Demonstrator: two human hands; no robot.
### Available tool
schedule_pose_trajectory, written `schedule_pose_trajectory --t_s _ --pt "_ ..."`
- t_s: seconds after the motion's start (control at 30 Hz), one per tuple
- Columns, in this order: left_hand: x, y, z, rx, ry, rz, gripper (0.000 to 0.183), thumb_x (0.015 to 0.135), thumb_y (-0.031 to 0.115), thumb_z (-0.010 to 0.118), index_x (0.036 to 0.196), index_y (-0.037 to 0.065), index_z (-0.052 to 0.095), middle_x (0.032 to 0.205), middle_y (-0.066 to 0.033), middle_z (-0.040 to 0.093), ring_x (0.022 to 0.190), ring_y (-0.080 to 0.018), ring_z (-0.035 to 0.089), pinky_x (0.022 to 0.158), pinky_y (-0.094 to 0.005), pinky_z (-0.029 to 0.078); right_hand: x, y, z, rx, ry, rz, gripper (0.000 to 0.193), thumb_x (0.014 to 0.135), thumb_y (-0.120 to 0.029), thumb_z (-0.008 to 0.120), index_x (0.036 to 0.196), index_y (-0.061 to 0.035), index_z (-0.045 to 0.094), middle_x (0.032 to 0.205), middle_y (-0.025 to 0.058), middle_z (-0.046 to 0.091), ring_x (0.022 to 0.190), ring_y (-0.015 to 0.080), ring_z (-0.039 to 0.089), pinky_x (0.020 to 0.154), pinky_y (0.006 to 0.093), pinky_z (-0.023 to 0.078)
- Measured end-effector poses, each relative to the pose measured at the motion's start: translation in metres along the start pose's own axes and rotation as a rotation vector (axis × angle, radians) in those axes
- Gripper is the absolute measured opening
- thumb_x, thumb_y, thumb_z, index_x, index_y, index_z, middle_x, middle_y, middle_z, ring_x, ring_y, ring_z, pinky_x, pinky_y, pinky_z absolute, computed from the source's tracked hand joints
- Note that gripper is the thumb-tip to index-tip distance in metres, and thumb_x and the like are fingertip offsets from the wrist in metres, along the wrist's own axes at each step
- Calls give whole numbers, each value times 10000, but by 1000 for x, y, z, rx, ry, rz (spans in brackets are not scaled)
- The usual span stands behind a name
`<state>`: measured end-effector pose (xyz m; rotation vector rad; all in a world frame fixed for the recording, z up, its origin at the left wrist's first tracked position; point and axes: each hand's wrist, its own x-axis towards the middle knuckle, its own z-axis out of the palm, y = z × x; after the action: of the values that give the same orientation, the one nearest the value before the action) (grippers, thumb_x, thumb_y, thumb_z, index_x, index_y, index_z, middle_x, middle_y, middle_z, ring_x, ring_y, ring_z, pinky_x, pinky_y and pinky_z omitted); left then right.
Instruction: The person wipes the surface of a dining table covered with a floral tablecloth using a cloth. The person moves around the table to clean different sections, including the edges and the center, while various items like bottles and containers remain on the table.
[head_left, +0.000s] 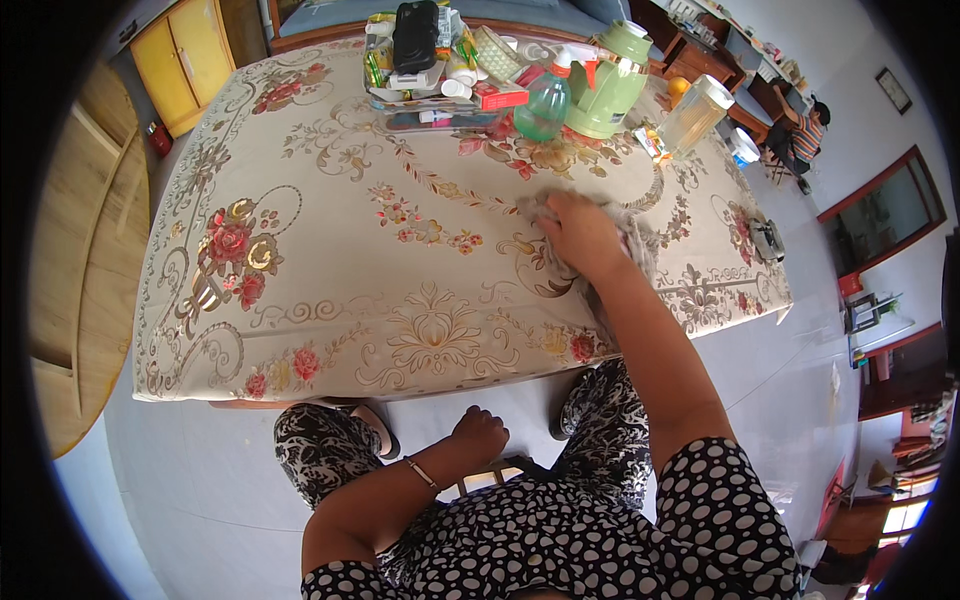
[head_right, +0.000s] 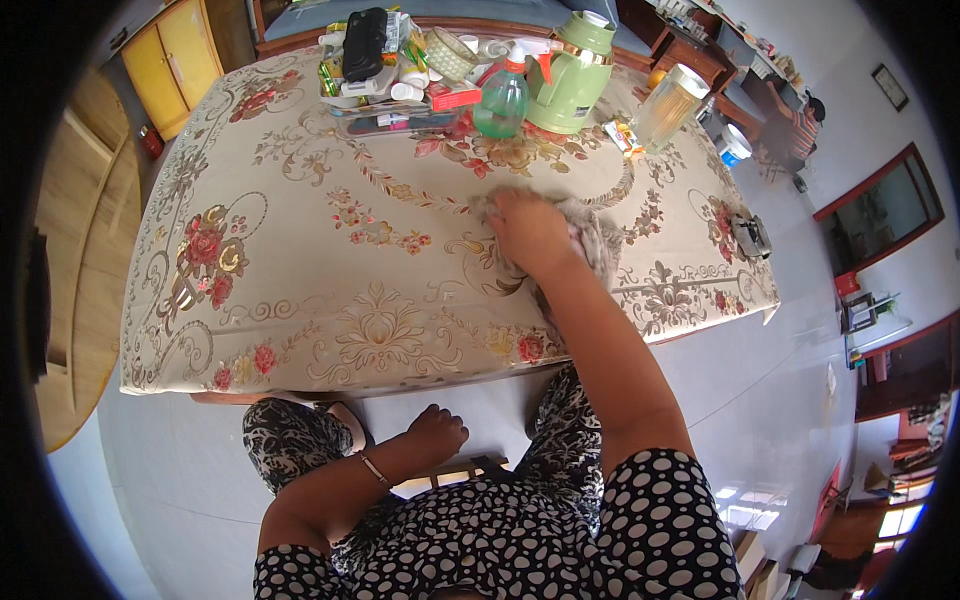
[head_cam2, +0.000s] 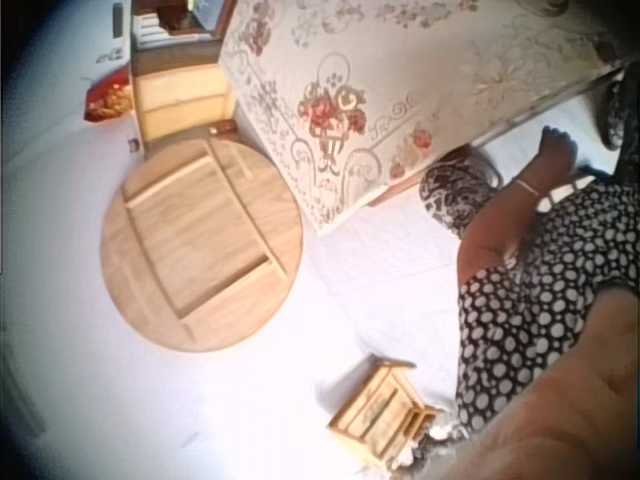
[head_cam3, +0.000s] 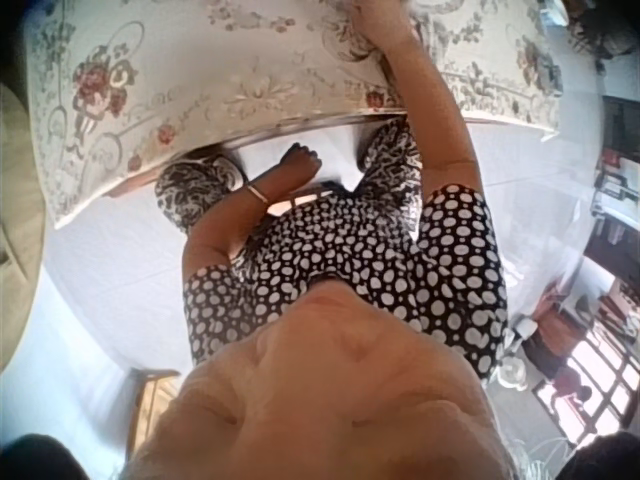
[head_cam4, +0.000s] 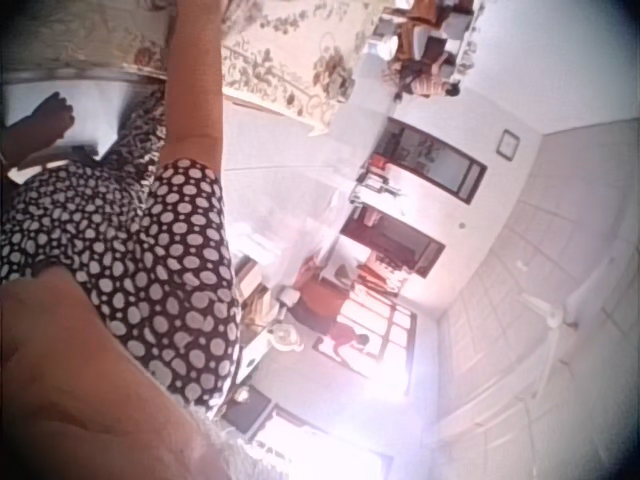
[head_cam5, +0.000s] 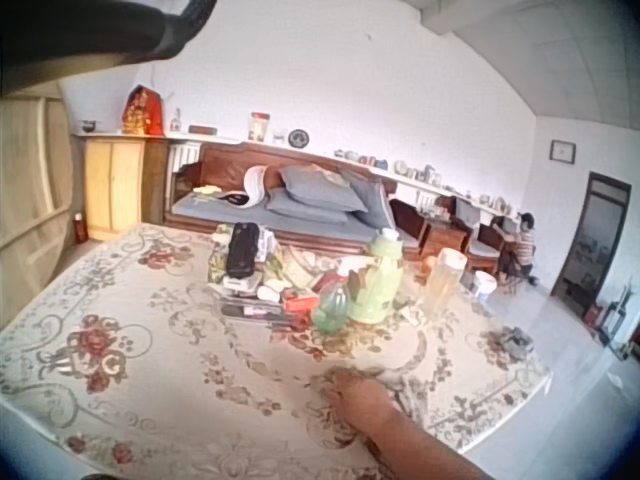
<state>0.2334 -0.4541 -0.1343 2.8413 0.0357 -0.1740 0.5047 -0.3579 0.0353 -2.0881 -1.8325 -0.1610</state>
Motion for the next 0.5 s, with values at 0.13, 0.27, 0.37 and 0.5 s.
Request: schedule_pose_trajectory --t_s 0.13,0.27,0.37,0.5 --pt "1 -3 -3 -28 -33 -12 104 756 122 566 776 75 657 783 -86 651 783 -241 628 687 -388 456 44 13 7 -44 -65 122 212 820 -223 614 988 -100 573 945 151 633 912 331 611 765 444 495" --pt "2 -8 -7 -35 -54 -32 104 757 122 565 774 75 656 786 -87 650 802 -240 627 699 -387 455 58 15 13 -96 -51 152 215 836 -228 598 1000 -94 561 951 152 637 922 335 612 771 447 494" --pt "5 -10 -8 -36 -57 -38 105 758 130 566 770 75 655 783 -88 649 805 -240 627 699 -390 454 40 18 15 -57 8 52 220 842 -231 593 982 -65 551 950 153 632 914 337 610 764 444 493" --pt "2 -5 -6 -48 -32 -35 111 764 147 565 763 78 651 777 -83 647 800 -241 626 691 -391 449 -14 5 -1 -110 57 -120 200 839 -214 589 935 -44 547 953 153 617 890 326 606 742 428 496"
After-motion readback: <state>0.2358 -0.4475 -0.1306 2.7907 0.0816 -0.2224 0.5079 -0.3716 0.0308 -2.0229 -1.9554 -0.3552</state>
